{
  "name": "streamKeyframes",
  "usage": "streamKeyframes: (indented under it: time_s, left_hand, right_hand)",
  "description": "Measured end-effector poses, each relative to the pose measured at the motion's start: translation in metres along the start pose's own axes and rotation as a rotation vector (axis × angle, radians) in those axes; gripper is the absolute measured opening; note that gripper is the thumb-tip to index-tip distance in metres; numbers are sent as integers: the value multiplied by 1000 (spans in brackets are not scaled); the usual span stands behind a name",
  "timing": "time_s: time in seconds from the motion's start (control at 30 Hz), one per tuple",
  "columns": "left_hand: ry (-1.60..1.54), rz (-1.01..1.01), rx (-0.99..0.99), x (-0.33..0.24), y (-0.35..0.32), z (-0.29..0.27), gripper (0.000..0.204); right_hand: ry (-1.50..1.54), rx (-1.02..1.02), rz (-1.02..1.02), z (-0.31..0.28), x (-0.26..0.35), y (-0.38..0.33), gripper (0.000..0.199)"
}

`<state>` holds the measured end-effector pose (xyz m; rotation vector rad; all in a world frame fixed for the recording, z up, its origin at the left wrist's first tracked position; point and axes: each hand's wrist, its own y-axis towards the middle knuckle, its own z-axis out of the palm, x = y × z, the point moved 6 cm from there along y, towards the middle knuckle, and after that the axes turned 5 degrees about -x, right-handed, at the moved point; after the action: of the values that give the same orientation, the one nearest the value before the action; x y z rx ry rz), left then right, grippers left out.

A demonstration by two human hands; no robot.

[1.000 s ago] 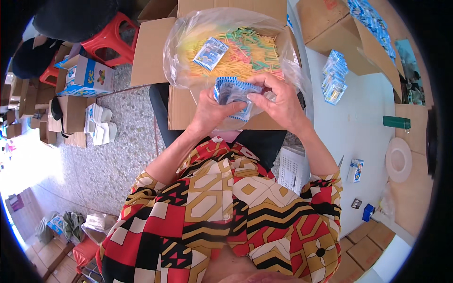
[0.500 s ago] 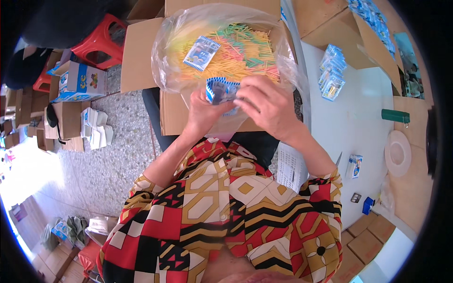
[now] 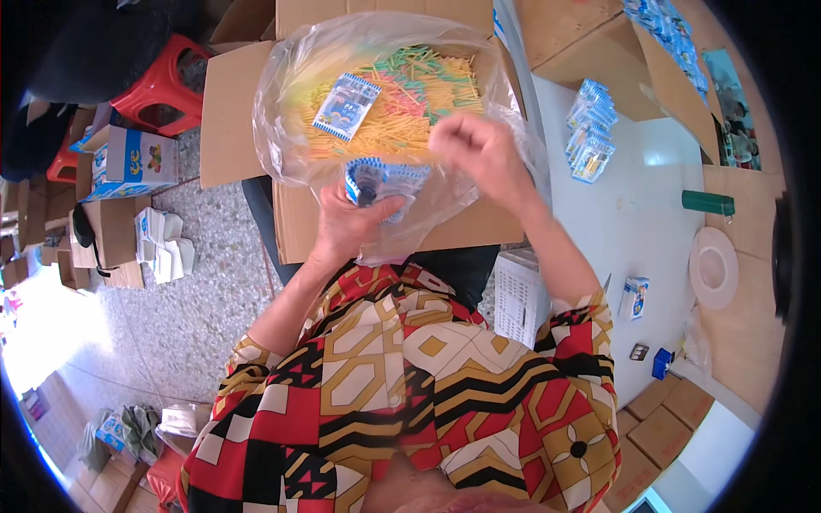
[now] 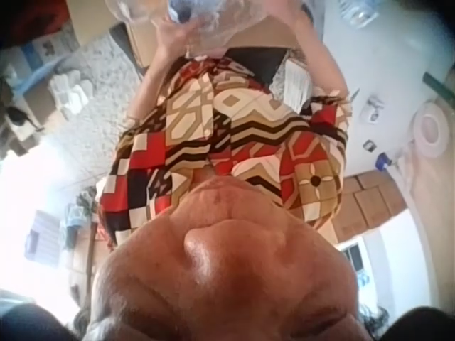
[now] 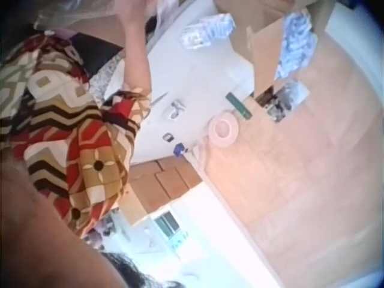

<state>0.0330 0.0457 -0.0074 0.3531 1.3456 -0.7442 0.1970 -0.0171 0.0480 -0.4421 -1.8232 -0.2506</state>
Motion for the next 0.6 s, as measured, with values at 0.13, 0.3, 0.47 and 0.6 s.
streamKeyframes:
  time_s: [0.13,0.3,0.47,0.6]
  left_hand:
    - [-49,-19,-53,0,4,-13,28]
    - [-73,-58,-87,4,7,-26,28]
    - [-66,-71,-86,5,7,-26,29]
    - [-74,-70,-63,5,8,-21,28]
  right_hand:
    - [-105,-237,-9,-60,-60,58,12]
    - [-804,101,-57,-69,-117,72,16]
    - [-1094,351,26,-47,-132,61,16]
    - [-949,322,-86,-37,-129,57,21]
